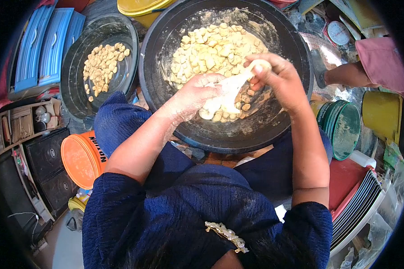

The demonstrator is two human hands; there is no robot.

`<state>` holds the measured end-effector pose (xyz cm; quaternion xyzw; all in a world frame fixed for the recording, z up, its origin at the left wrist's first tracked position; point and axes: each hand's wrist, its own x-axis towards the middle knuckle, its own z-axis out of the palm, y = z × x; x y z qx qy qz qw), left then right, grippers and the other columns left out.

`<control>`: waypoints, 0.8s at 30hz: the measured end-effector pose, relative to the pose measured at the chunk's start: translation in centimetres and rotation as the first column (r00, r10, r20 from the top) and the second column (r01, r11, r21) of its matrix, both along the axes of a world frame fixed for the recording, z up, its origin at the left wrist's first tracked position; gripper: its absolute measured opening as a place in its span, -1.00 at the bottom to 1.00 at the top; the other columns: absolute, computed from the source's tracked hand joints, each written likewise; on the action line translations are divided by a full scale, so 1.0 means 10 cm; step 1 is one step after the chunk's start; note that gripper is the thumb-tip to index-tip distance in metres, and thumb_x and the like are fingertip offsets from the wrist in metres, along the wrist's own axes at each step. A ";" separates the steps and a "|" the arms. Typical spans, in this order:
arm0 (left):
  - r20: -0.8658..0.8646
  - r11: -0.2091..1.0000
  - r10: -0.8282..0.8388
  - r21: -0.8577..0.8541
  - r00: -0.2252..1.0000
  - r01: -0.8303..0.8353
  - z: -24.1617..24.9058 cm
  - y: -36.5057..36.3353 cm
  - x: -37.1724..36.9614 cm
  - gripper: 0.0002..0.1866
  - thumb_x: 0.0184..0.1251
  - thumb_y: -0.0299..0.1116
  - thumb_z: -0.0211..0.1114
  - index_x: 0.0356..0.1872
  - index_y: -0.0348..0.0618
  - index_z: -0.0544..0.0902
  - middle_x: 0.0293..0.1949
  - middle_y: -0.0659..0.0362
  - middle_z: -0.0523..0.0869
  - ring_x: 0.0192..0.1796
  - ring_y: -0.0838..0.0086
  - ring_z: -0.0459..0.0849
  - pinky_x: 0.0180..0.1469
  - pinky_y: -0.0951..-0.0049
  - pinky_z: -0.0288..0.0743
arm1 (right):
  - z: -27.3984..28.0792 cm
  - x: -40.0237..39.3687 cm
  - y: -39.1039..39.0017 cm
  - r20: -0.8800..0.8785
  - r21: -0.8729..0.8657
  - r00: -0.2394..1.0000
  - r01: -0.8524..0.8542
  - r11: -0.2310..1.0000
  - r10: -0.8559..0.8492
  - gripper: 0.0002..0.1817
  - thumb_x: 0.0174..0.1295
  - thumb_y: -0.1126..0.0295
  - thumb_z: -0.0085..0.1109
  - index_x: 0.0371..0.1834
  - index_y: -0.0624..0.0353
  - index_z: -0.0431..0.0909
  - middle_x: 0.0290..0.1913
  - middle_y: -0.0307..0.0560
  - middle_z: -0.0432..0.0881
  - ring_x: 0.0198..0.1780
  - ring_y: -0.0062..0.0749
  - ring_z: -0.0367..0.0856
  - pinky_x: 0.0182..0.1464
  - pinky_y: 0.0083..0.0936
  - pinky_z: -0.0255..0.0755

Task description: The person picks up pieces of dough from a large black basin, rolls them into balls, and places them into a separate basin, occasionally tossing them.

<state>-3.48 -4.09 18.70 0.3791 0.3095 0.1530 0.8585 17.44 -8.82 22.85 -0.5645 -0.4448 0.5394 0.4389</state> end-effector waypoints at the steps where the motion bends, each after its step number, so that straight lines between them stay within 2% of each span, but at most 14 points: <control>1: 0.002 1.000 0.000 0.000 1.000 0.000 -0.02 0.00 -0.01 -0.71 0.22 -0.35 0.15 -0.09 -0.31 0.48 -0.25 0.14 0.62 -0.27 0.57 0.59 -0.18 0.62 0.47 | 0.02 0.05 0.01 -0.037 -0.004 0.998 0.059 0.998 -0.059 -0.72 0.23 0.36 0.02 -0.08 0.33 0.47 -0.24 -0.05 0.56 -0.42 -0.58 0.52 -0.41 -0.67 0.49; 3: -0.006 0.999 0.036 -0.015 0.999 -0.036 -0.05 -0.01 -0.03 -0.70 0.21 -0.35 0.14 -0.09 -0.32 0.47 -0.28 0.12 0.61 -0.32 0.54 0.60 -0.27 0.61 0.50 | 0.00 0.17 0.05 -0.147 0.041 0.961 0.243 0.969 -0.234 -0.60 0.29 0.20 -0.09 -0.01 0.34 0.41 -0.24 -0.02 0.57 -0.46 -0.57 0.53 -0.46 -0.68 0.49; 5: 0.018 0.999 0.023 -0.047 1.000 -0.022 -0.01 0.01 -0.06 -0.69 0.21 -0.33 0.13 -0.09 -0.32 0.47 -0.30 0.12 0.61 -0.34 0.53 0.60 -0.33 0.60 0.51 | -0.08 0.32 0.10 -0.114 -0.002 0.954 0.280 0.960 -0.278 -0.51 0.32 0.10 -0.18 0.10 0.30 0.34 -0.11 0.04 0.51 -0.27 -0.47 0.54 -0.27 -0.61 0.49; 7: 0.043 0.997 0.009 -0.079 0.999 -0.005 0.01 0.02 -0.06 -0.68 0.22 -0.32 0.12 -0.08 -0.32 0.46 -0.33 0.11 0.60 -0.37 0.51 0.60 -0.39 0.60 0.52 | -0.08 0.27 0.15 0.414 0.356 0.835 0.218 0.909 -0.362 -0.51 0.31 0.10 -0.20 0.17 0.21 0.28 0.06 0.13 0.38 0.05 -0.22 0.41 0.04 -0.46 0.36; 8: 0.054 0.995 0.019 -0.096 0.998 -0.014 0.01 0.02 -0.06 -0.67 0.23 -0.32 0.11 -0.06 -0.32 0.46 -0.34 0.11 0.60 -0.39 0.51 0.60 -0.43 0.60 0.51 | -0.08 0.20 0.09 0.312 0.306 0.905 0.194 0.932 -0.291 -0.45 0.27 0.09 -0.13 0.24 0.18 0.22 0.21 0.03 0.21 0.15 -0.28 0.30 0.15 -0.42 0.23; 9: 0.065 0.993 0.030 -0.113 0.997 -0.023 0.01 0.02 -0.05 -0.67 0.24 -0.32 0.10 -0.05 -0.33 0.45 -0.36 0.11 0.59 -0.41 0.50 0.59 -0.48 0.61 0.51 | -0.02 0.14 0.03 0.488 0.400 0.855 -0.039 0.916 -0.177 -0.48 0.09 0.30 0.17 0.15 0.15 0.32 0.18 0.01 0.26 0.21 -0.22 0.27 0.19 -0.38 0.22; 11: 0.066 0.991 0.056 -0.122 0.996 -0.048 0.06 0.01 -0.03 -0.68 0.23 -0.36 0.10 -0.04 -0.32 0.46 -0.39 0.12 0.60 -0.43 0.52 0.58 -0.47 0.63 0.49 | 0.14 -0.12 -0.08 0.431 0.209 0.886 -0.283 0.936 0.171 -0.44 -0.02 0.42 0.25 0.13 0.16 0.34 0.16 -0.01 0.30 0.16 -0.21 0.33 0.16 -0.37 0.25; 13: 0.065 0.989 0.082 -0.130 0.995 -0.073 0.09 -0.01 -0.01 -0.69 0.22 -0.40 0.11 -0.04 -0.32 0.46 -0.42 0.12 0.61 -0.46 0.55 0.58 -0.45 0.65 0.47 | 0.02 -0.28 -0.13 0.466 0.265 0.846 -0.412 0.872 0.258 -0.48 0.00 0.40 0.25 0.10 0.14 0.38 0.12 -0.02 0.34 0.10 -0.24 0.37 0.13 -0.37 0.28; 15: 0.072 0.996 0.068 -0.063 0.995 -0.063 0.10 -0.03 0.01 -0.69 0.22 -0.43 0.10 -0.02 -0.32 0.45 -0.41 0.11 0.61 -0.42 0.55 0.58 -0.41 0.64 0.48 | -0.09 -0.26 -0.09 0.591 0.332 0.787 -0.440 0.835 0.180 -0.59 0.06 0.40 0.19 0.03 0.14 0.42 -0.07 -0.05 0.47 -0.07 -0.36 0.49 -0.04 -0.43 0.41; 17: 0.027 1.000 0.025 -0.001 0.999 -0.025 0.09 -0.01 0.01 -0.65 0.24 -0.36 0.09 0.00 -0.32 0.43 -0.38 0.12 0.60 -0.40 0.53 0.58 -0.44 0.64 0.48 | -0.07 -0.12 -0.06 0.276 0.030 0.957 -0.098 0.995 0.086 -0.74 0.15 0.41 0.11 -0.07 0.16 0.47 -0.29 -0.15 0.52 -0.30 -0.50 0.55 -0.27 -0.56 0.47; 18: -0.020 0.998 -0.013 0.059 1.000 0.014 0.08 0.00 0.01 -0.61 0.25 -0.29 0.08 0.03 -0.33 0.41 -0.34 0.12 0.59 -0.38 0.52 0.59 -0.46 0.63 0.49 | -0.03 -0.07 -0.02 0.312 0.072 0.943 0.101 0.992 -0.118 -0.81 0.21 0.42 0.03 -0.14 0.18 0.50 -0.41 -0.21 0.55 -0.47 -0.58 0.53 -0.46 -0.68 0.43; 19: -0.020 0.998 -0.012 0.058 1.000 0.013 0.08 0.01 -0.01 -0.61 0.25 -0.29 0.08 0.03 -0.33 0.41 -0.34 0.12 0.59 -0.38 0.52 0.59 -0.46 0.63 0.49 | -0.05 0.03 0.03 0.257 0.163 0.921 0.257 0.953 -0.292 -0.81 0.21 0.38 0.04 -0.15 0.16 0.52 -0.34 -0.17 0.56 -0.40 -0.56 0.54 -0.37 -0.63 0.44; 23: 0.147 0.983 0.129 -0.148 0.981 -0.107 0.03 0.04 -0.01 -0.54 0.24 -0.25 0.04 0.12 -0.25 0.32 -0.25 0.06 0.56 -0.31 0.43 0.58 -0.37 0.52 0.51 | -0.07 0.18 0.04 0.573 0.374 0.750 0.121 0.919 -0.331 -0.68 0.11 0.23 0.17 -0.11 0.15 0.52 -0.14 -0.01 0.55 -0.04 -0.30 0.47 0.04 -0.42 0.32; 24: 0.219 0.962 0.201 -0.228 0.955 -0.150 0.02 0.03 -0.01 -0.51 0.23 -0.24 0.03 0.16 -0.22 0.27 -0.21 0.03 0.54 -0.29 0.39 0.58 -0.35 0.48 0.52 | -0.01 0.06 0.00 0.702 0.419 0.665 -0.094 0.903 -0.257 -0.64 0.06 0.27 0.21 -0.07 0.15 0.50 -0.05 0.01 0.51 0.04 -0.28 0.42 0.08 -0.39 0.29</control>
